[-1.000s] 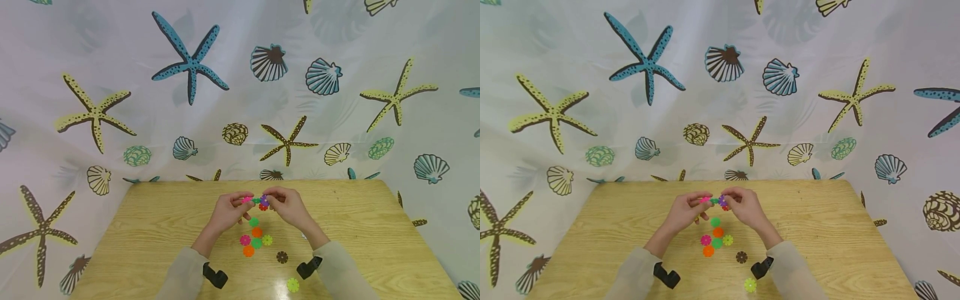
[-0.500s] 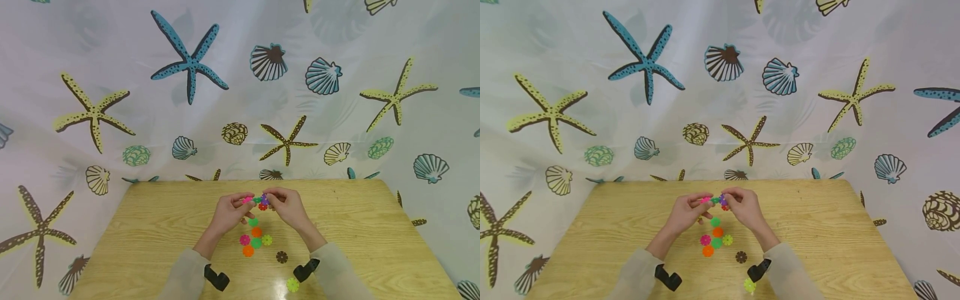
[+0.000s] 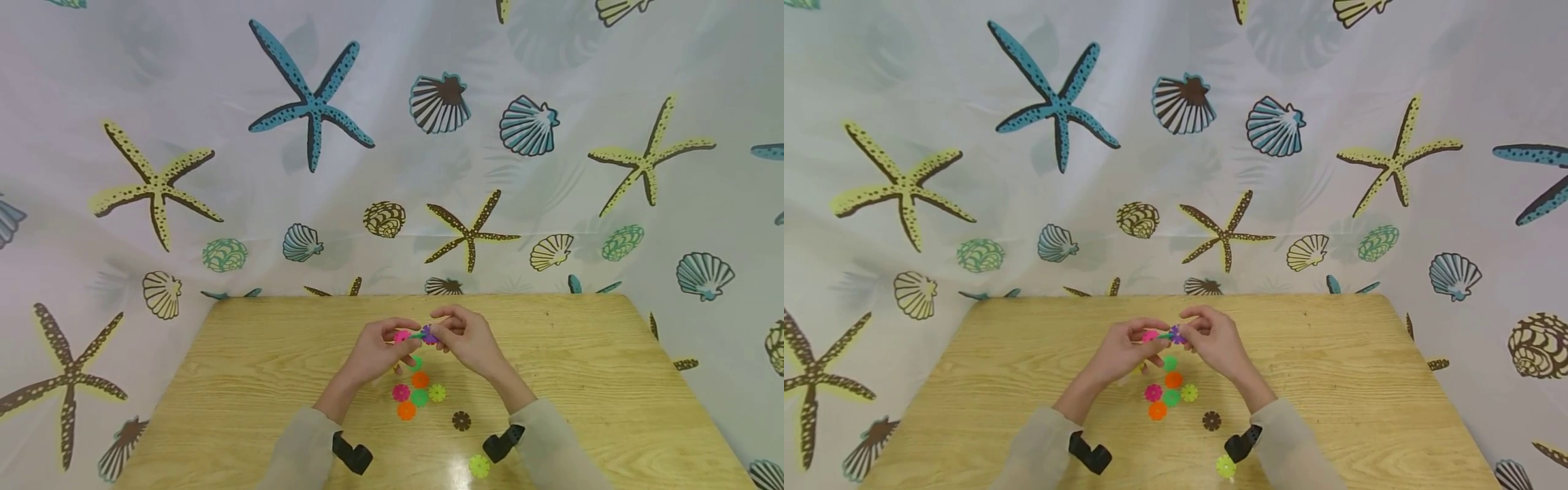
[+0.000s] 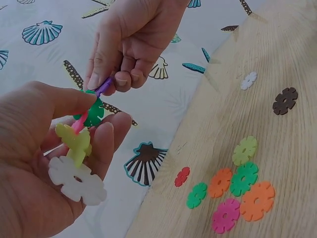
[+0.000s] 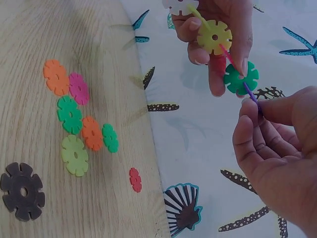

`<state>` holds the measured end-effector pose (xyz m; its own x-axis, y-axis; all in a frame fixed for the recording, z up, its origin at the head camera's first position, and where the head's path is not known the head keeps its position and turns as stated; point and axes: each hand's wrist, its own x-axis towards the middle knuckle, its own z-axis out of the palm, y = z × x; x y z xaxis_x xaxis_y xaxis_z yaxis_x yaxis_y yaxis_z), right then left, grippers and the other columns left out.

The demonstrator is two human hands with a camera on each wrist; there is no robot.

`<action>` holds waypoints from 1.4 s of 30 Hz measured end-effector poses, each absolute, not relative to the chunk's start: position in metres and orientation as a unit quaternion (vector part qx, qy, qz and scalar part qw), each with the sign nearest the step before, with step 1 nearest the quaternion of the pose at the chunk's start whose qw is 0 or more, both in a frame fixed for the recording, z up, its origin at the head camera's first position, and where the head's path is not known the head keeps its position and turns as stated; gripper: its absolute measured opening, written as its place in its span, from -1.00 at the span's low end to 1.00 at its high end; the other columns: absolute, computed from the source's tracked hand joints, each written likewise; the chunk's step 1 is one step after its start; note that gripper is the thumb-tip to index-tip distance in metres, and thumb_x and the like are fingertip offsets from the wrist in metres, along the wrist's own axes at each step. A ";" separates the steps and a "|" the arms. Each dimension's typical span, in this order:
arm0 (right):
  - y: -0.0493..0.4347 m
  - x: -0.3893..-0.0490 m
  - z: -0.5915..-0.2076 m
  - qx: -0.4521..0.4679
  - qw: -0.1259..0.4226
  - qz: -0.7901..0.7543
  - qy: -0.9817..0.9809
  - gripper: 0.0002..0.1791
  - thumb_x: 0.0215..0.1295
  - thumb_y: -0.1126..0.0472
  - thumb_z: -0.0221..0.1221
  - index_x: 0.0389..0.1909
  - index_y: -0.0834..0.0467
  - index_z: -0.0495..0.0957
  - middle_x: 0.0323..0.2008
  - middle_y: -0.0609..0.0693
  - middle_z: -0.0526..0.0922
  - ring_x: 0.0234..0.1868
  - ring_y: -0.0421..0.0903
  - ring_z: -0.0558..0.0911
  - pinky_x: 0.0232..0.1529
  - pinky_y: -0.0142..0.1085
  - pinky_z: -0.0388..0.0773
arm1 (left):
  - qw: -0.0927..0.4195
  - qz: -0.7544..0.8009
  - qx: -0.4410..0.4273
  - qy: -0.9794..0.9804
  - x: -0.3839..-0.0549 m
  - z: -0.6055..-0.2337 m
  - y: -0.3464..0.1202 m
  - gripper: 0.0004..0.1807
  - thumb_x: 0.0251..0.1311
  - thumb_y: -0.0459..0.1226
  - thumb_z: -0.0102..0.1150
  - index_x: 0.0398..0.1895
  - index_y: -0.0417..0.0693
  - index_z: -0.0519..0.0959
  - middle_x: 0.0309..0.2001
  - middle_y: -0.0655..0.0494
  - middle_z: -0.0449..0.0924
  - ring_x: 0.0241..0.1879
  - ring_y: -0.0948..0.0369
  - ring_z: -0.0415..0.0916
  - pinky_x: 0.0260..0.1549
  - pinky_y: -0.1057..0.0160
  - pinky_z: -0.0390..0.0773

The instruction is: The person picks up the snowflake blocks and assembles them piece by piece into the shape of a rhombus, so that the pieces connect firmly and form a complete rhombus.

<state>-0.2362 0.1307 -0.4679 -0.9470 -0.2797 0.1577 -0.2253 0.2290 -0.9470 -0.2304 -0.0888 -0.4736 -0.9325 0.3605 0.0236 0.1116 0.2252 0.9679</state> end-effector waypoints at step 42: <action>0.152 -0.216 -0.543 -0.217 0.113 -0.418 0.875 -0.68 0.30 0.28 0.40 0.03 0.29 0.69 -0.30 -0.02 0.66 -0.34 -0.21 0.53 -0.30 -0.41 0.51 | 0.062 0.614 0.109 0.779 -0.237 -0.471 -0.096 -0.65 0.48 -0.29 0.26 0.28 0.01 0.64 -0.13 -0.15 0.81 -0.59 0.19 0.72 -0.66 0.28 0.61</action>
